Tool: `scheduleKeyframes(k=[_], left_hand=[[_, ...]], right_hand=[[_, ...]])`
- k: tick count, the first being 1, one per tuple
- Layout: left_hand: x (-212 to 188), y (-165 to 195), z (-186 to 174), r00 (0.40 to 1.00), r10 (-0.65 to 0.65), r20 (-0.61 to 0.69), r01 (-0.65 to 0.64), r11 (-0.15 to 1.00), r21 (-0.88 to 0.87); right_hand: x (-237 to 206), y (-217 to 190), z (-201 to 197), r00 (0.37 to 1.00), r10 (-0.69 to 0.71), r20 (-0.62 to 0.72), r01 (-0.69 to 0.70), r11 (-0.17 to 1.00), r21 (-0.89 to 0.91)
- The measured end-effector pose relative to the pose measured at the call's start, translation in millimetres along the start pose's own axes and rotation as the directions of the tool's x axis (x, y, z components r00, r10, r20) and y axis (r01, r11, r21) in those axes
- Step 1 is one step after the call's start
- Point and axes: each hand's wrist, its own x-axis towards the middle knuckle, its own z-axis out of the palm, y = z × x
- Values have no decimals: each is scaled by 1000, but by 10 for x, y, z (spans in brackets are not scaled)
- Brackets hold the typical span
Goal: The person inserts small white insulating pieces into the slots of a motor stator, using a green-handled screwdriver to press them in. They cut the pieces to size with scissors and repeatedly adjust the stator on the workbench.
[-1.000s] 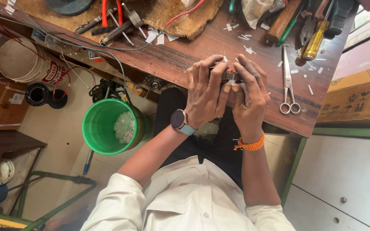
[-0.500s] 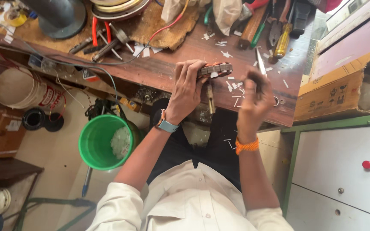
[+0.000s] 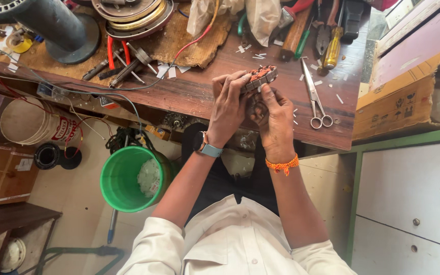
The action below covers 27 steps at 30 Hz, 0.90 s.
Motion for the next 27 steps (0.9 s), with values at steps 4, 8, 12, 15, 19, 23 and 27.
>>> scheduleKeyframes(k=[4, 8, 12, 15, 19, 23, 27], left_hand=[[17, -68, 61, 1000, -22, 1, 22, 1000, 1], [21, -53, 108, 998, -60, -24, 60, 998, -2], [55, -48, 119, 998, -58, -32, 57, 998, -21], [148, -119, 146, 992, -111, -60, 109, 993, -35], [282, -207, 139, 996, 36, -80, -31, 997, 65], [212, -84, -38, 980, 24, -197, -11, 998, 63], [-152, 309, -216, 872, -463, 161, 415, 523, -745]], right_hand=[[17, -14, 39, 997, -54, -53, 54, 999, -8], [68, -54, 72, 998, -59, -33, 61, 997, 52], [-39, -40, 45, 994, -76, -84, 84, 991, 100], [-275, 15, -99, 980, -199, -31, 200, 947, 250], [-447, 102, -324, 935, -355, 6, 348, 919, 183], [-417, 122, -366, 935, -354, 28, 350, 931, 108], [-430, 135, -288, 931, -352, 96, 354, 935, -6]])
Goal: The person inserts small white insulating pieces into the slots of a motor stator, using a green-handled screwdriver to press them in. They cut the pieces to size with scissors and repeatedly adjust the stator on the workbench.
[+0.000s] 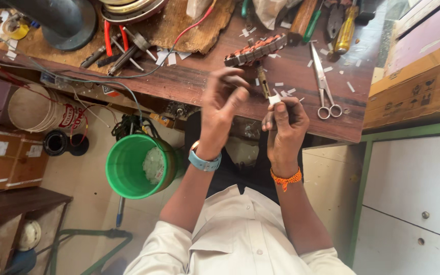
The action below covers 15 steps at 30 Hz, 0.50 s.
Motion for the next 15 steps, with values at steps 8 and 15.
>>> scheduleKeyframes(k=[8, 15], left_hand=[[-202, -247, 72, 959, -246, 142, 283, 778, -561], [-235, -513, -131, 931, -356, 77, 332, 744, -579]], right_hand=[[-72, -178, -54, 983, -130, 131, 183, 771, -611], [126, -781, -608, 955, -188, 230, 174, -275, -946]])
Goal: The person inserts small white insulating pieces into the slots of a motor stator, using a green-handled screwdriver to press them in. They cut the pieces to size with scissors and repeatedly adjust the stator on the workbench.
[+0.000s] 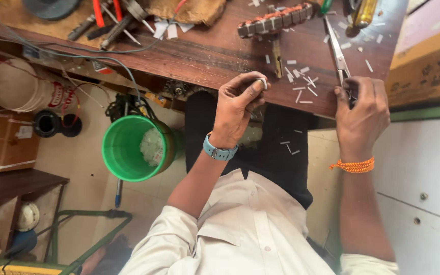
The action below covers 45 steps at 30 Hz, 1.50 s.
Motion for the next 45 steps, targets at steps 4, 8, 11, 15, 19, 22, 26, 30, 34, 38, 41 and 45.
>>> scheduleKeyframes(k=[4, 8, 11, 15, 19, 22, 26, 30, 34, 38, 41, 45], left_hand=[[-51, -87, -69, 990, -138, 18, 138, 990, -9], [-102, -86, -97, 988, -133, 84, 131, 991, 31], [-114, -53, -115, 990, -122, 65, 113, 986, 125], [-99, -43, -126, 979, -181, 98, 164, 974, 158], [-134, -100, -127, 968, -190, 164, 173, 978, 116], [-162, -112, -163, 969, -188, 162, 168, 977, 130], [-121, -154, -171, 982, -166, 91, 154, 980, 125], [-101, -227, -109, 979, -189, 75, 171, 964, 203], [-149, -291, -31, 969, -182, 165, 147, 967, 209], [-148, -393, 85, 973, -168, 155, 134, 969, 206], [-174, -448, 168, 981, -146, 128, 113, 966, 232], [-206, -432, 230, 993, -90, 79, 62, 952, 301]], right_hand=[[-99, 57, -52, 1000, -1, -6, 1, 1000, 17], [-166, 135, -151, 992, 58, 115, -42, 990, -137], [-228, 225, -266, 988, -3, 152, 20, 994, -112], [-110, 299, -278, 987, -141, 77, 146, 987, -69], [6, 251, -286, 973, -72, 221, 79, 997, -22], [-123, 163, -441, 966, -60, 250, 97, 985, -140], [-387, 185, -625, 899, 292, 326, -266, 956, -122], [-495, 462, -583, 765, 426, 484, -620, 690, 373], [-802, 577, -477, 730, 344, 590, -683, 368, 631], [-1146, 325, -291, 549, -46, 834, -824, 138, 550], [-1151, 128, -190, 462, -150, 874, -842, 236, 485], [-1043, -6, -164, 424, -154, 892, -846, 283, 451]])
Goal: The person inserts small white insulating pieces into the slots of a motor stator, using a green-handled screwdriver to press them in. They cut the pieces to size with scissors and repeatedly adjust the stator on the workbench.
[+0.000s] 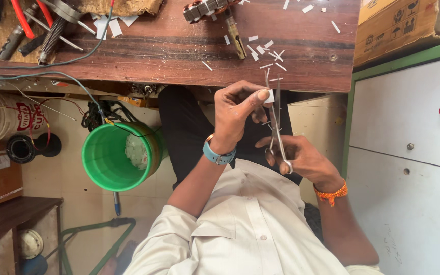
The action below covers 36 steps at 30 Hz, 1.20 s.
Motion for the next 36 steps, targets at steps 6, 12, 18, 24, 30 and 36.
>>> scheduleKeyframes(k=[6, 12, 18, 24, 30, 36], left_hand=[[-37, 61, 31, 997, 39, -66, -33, 996, 86], [-33, 75, 33, 998, 44, -50, -40, 996, 75], [-70, 101, 54, 996, 52, -74, -44, 994, 105], [-85, 128, 50, 995, 83, -60, -74, 986, 148], [-89, 149, 48, 993, 95, -68, -85, 987, 138], [-59, 127, 18, 994, 82, -67, -75, 992, 100]], right_hand=[[-34, -28, -8, 998, -66, -2, 66, 997, -27], [-61, -1, -66, 996, -69, -52, 65, 996, -63], [-36, 56, -54, 992, -123, -35, 121, 991, -61], [-60, 58, -30, 994, -86, -66, 84, 995, -45], [-76, -10, -7, 994, -75, -77, 72, 996, -46], [-99, 50, -42, 992, -68, -103, 59, 994, -88]])
